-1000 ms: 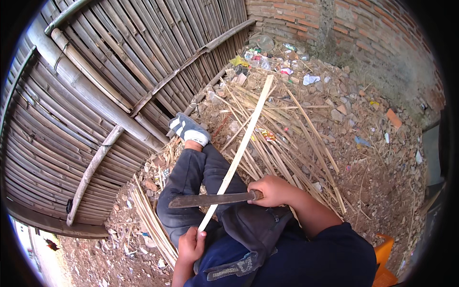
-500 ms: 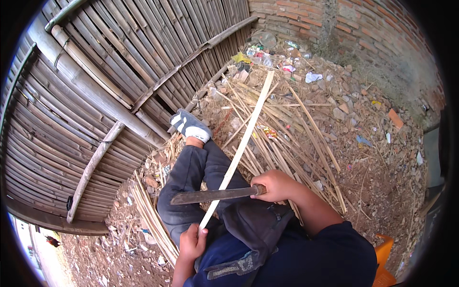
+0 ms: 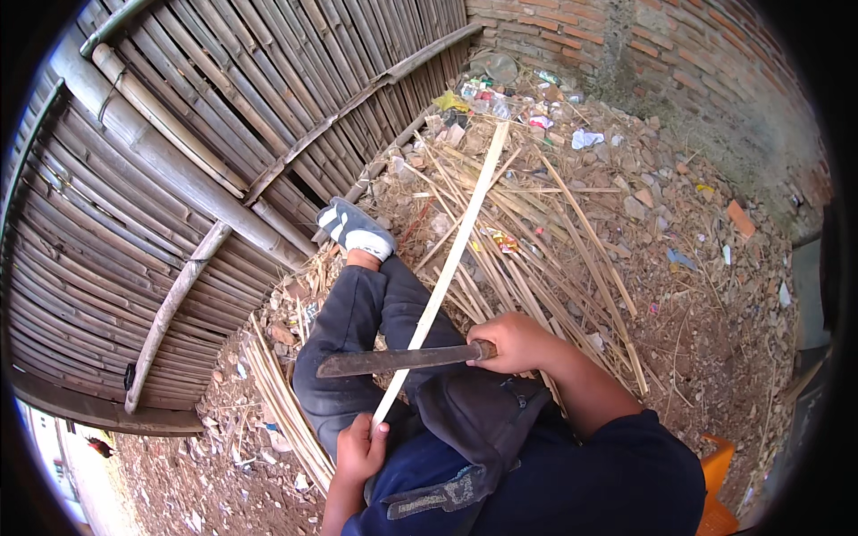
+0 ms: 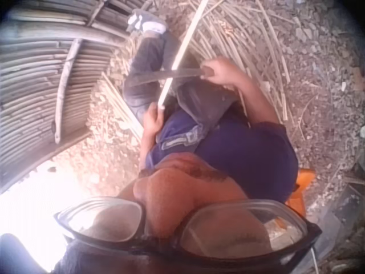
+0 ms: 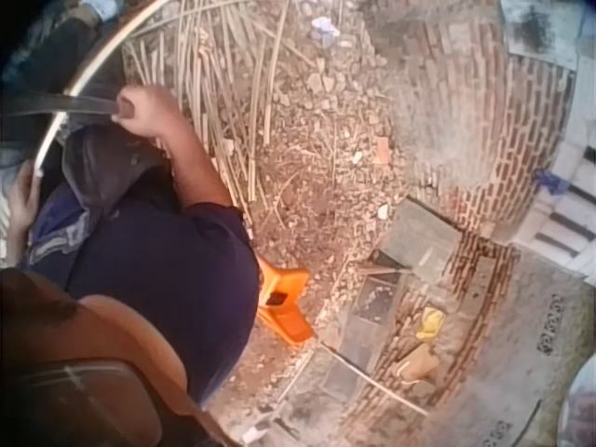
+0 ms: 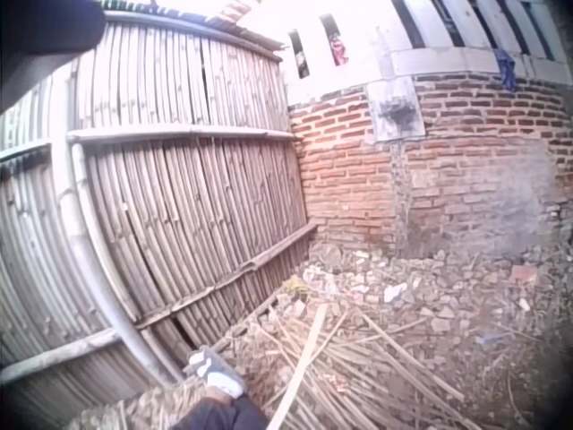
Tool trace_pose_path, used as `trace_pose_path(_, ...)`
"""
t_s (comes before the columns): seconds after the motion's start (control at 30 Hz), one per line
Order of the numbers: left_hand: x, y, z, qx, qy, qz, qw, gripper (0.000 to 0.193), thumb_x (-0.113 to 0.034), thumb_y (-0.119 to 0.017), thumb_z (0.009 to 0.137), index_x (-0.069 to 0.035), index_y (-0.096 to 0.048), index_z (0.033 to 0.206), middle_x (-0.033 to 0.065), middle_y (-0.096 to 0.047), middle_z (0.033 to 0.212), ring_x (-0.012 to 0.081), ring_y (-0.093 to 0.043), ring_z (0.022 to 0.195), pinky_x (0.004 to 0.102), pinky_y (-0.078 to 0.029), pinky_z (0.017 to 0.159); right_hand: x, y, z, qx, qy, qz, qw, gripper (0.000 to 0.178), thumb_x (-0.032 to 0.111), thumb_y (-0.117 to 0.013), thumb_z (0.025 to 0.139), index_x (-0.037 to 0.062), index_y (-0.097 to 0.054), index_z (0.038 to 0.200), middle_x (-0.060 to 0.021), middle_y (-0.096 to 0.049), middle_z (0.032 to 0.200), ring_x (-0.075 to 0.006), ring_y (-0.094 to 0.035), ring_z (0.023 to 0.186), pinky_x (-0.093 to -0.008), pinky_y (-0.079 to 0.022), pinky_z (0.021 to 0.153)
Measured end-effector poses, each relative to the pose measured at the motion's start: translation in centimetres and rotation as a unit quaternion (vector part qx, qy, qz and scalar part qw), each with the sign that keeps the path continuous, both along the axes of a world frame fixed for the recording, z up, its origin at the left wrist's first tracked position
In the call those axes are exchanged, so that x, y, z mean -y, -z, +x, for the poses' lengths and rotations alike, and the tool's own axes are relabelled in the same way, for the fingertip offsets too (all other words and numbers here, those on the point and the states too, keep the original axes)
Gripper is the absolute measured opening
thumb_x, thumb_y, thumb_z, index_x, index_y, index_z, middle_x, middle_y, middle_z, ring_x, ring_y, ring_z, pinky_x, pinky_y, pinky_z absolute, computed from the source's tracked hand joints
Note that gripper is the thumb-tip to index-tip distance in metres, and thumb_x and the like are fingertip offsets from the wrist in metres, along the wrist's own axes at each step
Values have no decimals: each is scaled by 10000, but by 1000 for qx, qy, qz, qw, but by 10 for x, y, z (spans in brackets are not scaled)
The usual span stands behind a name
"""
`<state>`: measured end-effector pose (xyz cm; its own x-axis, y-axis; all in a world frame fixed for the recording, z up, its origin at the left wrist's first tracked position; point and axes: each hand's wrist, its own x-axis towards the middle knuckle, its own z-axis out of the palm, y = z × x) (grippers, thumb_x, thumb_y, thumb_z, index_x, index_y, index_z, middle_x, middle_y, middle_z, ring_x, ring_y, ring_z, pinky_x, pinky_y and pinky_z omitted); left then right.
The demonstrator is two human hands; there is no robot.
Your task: The person shaves a thin strip of bamboo using a machete, moving the blade along the length of the wood while holding it by hand.
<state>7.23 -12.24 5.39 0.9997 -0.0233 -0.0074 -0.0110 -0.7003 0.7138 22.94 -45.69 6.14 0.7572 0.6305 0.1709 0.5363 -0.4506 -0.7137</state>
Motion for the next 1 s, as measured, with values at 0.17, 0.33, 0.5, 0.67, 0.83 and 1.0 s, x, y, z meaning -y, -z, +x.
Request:
trace_pose_path(0.17,-4,-5,-3,-14,-2,12,1000,290,-292,-653,1001,-12,-620,932,174,-633,663,374,-664,611,423,-498,568,8,-11,2,-22,6,-43,999,271,334,-805,819,109,-710,937,-120,-683,744,-363,-682,734,-462,-513,658)
trace_pose_path(0.33,-3,-1,0,15,8,9,1000,282,-286,-643,1008,-17,-618,929,176,-632,659,375,-669,613,425,-496,561,11,-19,4,-27,7,-40,999,277,339,-803,819,107,-703,933,-129,-676,740,-370,-674,719,-467,-506,646)
trace_pose_path(0.5,2,-8,2,18,18,-4,1000,286,-287,-629,1017,-15,-613,931,176,-626,654,380,-661,607,422,-493,557,6,-26,2,-8,0,-50,999,285,348,-801,820,104,-683,909,-134,-664,720,-372,-673,719,-474,-502,637)
trace_pose_path(0.67,-5,-12,0,16,-5,11,1000,285,-277,-628,1021,-11,-609,921,170,-614,644,361,-650,585,412,-488,553,15,-21,5,-14,48,-45,998,273,344,-800,816,111,-679,892,-124,-652,700,-368,-670,713,-476,-491,626)
trace_pose_path(0.83,3,-11,3,24,19,0,1000,276,-278,-630,1020,-13,-627,945,167,-621,640,361,-654,580,417,-488,544,4,-21,-1,2,-1,-18,1000,275,342,-799,816,106,-674,883,-122,-649,698,-371,-662,705,-472,-484,618)
trace_pose_path(1.0,-14,-15,-4,30,-10,25,999,297,-287,-600,1036,-8,-619,936,120,-600,617,286,-621,559,389,-460,535,21,-34,5,5,68,-31,997,280,339,-795,822,98,-670,892,-126,-653,714,-383,-657,707,-474,-490,629)
